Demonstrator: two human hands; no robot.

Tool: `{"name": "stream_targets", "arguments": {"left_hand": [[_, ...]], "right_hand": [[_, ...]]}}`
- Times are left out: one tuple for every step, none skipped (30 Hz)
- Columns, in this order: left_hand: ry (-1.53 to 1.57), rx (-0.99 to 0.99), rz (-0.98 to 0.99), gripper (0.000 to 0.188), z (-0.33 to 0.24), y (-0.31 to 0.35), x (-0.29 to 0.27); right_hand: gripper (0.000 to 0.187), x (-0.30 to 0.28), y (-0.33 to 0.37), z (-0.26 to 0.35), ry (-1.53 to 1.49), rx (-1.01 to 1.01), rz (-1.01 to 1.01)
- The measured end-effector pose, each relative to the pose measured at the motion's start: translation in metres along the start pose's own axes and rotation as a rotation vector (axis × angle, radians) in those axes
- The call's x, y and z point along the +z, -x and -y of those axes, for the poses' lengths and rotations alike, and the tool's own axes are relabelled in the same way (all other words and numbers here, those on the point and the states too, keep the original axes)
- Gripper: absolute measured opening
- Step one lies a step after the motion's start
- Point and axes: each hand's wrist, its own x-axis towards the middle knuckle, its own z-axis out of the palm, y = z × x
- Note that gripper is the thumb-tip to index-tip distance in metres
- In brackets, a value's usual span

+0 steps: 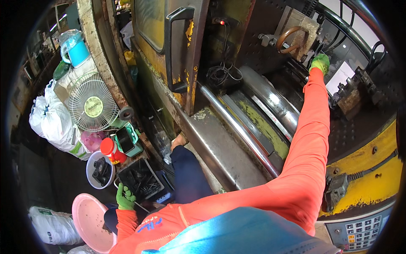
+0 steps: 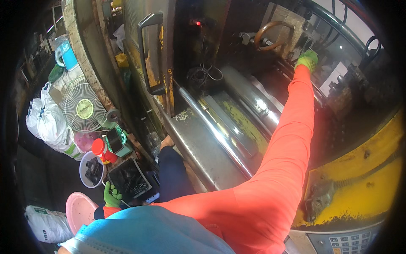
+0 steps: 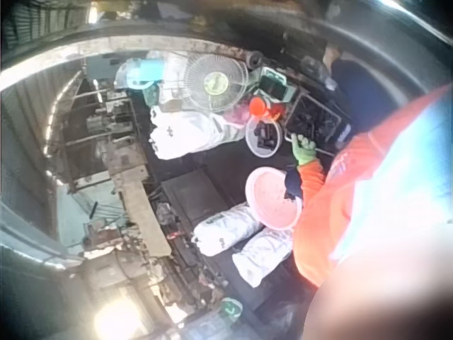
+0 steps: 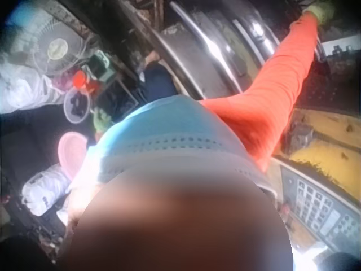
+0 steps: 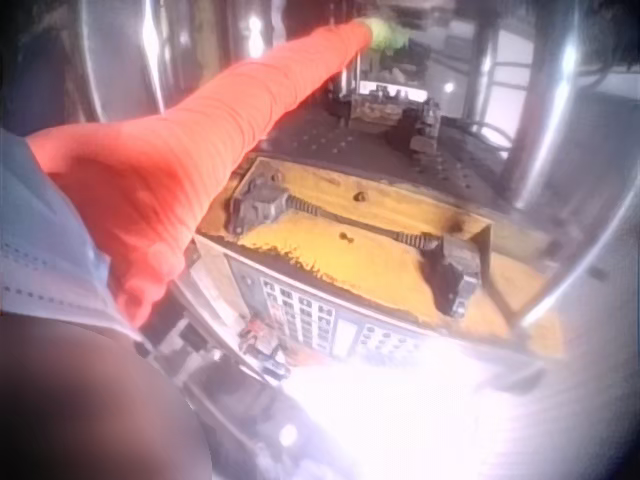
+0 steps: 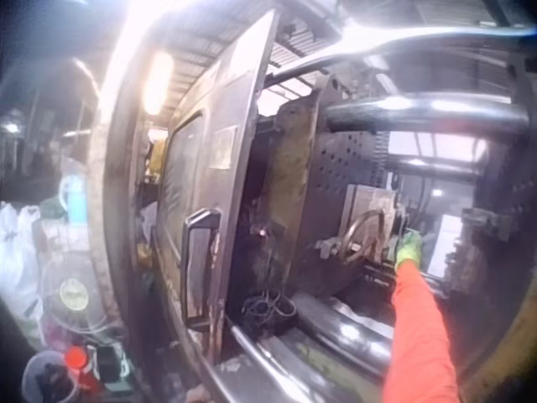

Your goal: The person sits on the floor and uses a metal tool to scrape and clean small black metal parts. They repeatedly pick up parts, scrape them, and place them into a white bowl. The person also inspects the parts by holding them up to the camera.

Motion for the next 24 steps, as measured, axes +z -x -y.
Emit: {"name": "stream_targets", "arguments": {"left_hand": [[-0.017,-0.007,0.026,0.032,-0.002,0.003,0.001],[-0.031,-0.013,0.054,0.032,-0.003,0.005,0.002],[-0.021,-0.020,0.061,0.031,-0.005,0.007,0.003],[-0.028,-0.008,0.074,0.030,-0.006,0.009,0.004],[-0.035,0.006,0.086,0.030,-0.008,0.011,0.004],[-0.042,0.021,0.097,0.030,-0.009,0.013,0.004],[0.000,0.028,0.008,0.032,-0.011,0.015,0.003],[0.000,0.025,0.026,0.033,-0.014,0.017,0.001],[-0.002,0.021,0.043,0.034,-0.015,0.019,-0.001],[0.000,0.014,0.060,0.035,-0.017,0.021,-0.004],[0.019,0.021,0.036,0.038,-0.017,0.022,-0.007],[0.036,0.014,0.067,0.039,-0.017,0.023,-0.011],[0.031,0.012,0.053,0.038,-0.016,0.024,-0.014],[0.032,0.012,0.116,0.038,-0.015,0.024,-0.017],[0.030,0.014,0.064,0.037,-0.013,0.023,-0.020],[0.031,0.014,0.056,0.036,-0.012,0.023,-0.021],[0.034,0.010,0.099,0.035,-0.011,0.022,-0.020],[0.027,0.012,0.051,0.033,-0.010,0.022,-0.018],[0.024,0.010,0.055,0.031,-0.010,0.022,-0.013],[0.022,0.003,0.066,0.030,-0.012,0.023,-0.006],[0.009,0.027,-0.005,0.025,-0.013,0.023,0.005],[-0.026,0.025,0.079,0.024,-0.016,0.026,0.018],[-0.060,0.007,0.121,0.023,-0.020,0.029,0.036],[-0.094,-0.011,0.159,0.022,-0.023,0.034,0.055]], "right_hand": [[0.030,-0.002,-0.002,0.000,-0.007,0.074,0.030],[0.033,-0.003,-0.003,0.000,-0.096,0.097,0.061],[0.036,-0.004,-0.004,0.002,-0.197,0.155,0.043],[0.039,-0.005,-0.005,0.005,-0.329,0.165,0.040],[0.047,-0.005,-0.003,0.008,-0.294,0.112,0.023],[0.050,-0.005,-0.004,0.012,-0.223,0.084,-0.010],[0.052,-0.003,-0.003,0.016,-0.159,0.035,-0.027],[0.054,-0.001,-0.004,0.019,-0.074,0.034,-0.005],[0.051,0.001,-0.006,0.021,-0.054,0.085,0.045],[0.049,0.006,-0.009,0.023,-0.044,0.104,0.089],[0.047,0.009,-0.014,0.022,-0.025,0.137,0.122],[0.045,0.012,-0.018,0.021,-0.013,0.164,0.139],[0.040,0.015,-0.022,0.018,0.009,0.143,0.125],[0.041,0.017,-0.025,0.013,0.089,0.034,0.102],[0.041,0.017,-0.026,0.009,0.163,-0.083,0.089],[0.041,0.015,-0.025,0.002,0.210,-0.116,0.097],[0.041,0.013,-0.022,-0.002,0.143,-0.030,0.044],[0.040,0.007,-0.016,-0.009,0.051,0.138,0.011],[0.039,0.000,-0.011,-0.011,-0.029,0.264,-0.061],[0.044,-0.007,-0.002,-0.011,-0.118,0.187,-0.162],[0.046,-0.016,0.006,-0.008,-0.157,0.097,-0.290],[0.048,-0.027,0.012,-0.001,-0.162,0.057,-0.376],[0.049,-0.039,0.018,0.010,-0.334,-0.009,-0.428],[0.050,-0.053,0.025,0.024,-0.478,-0.013,-0.427]]}}
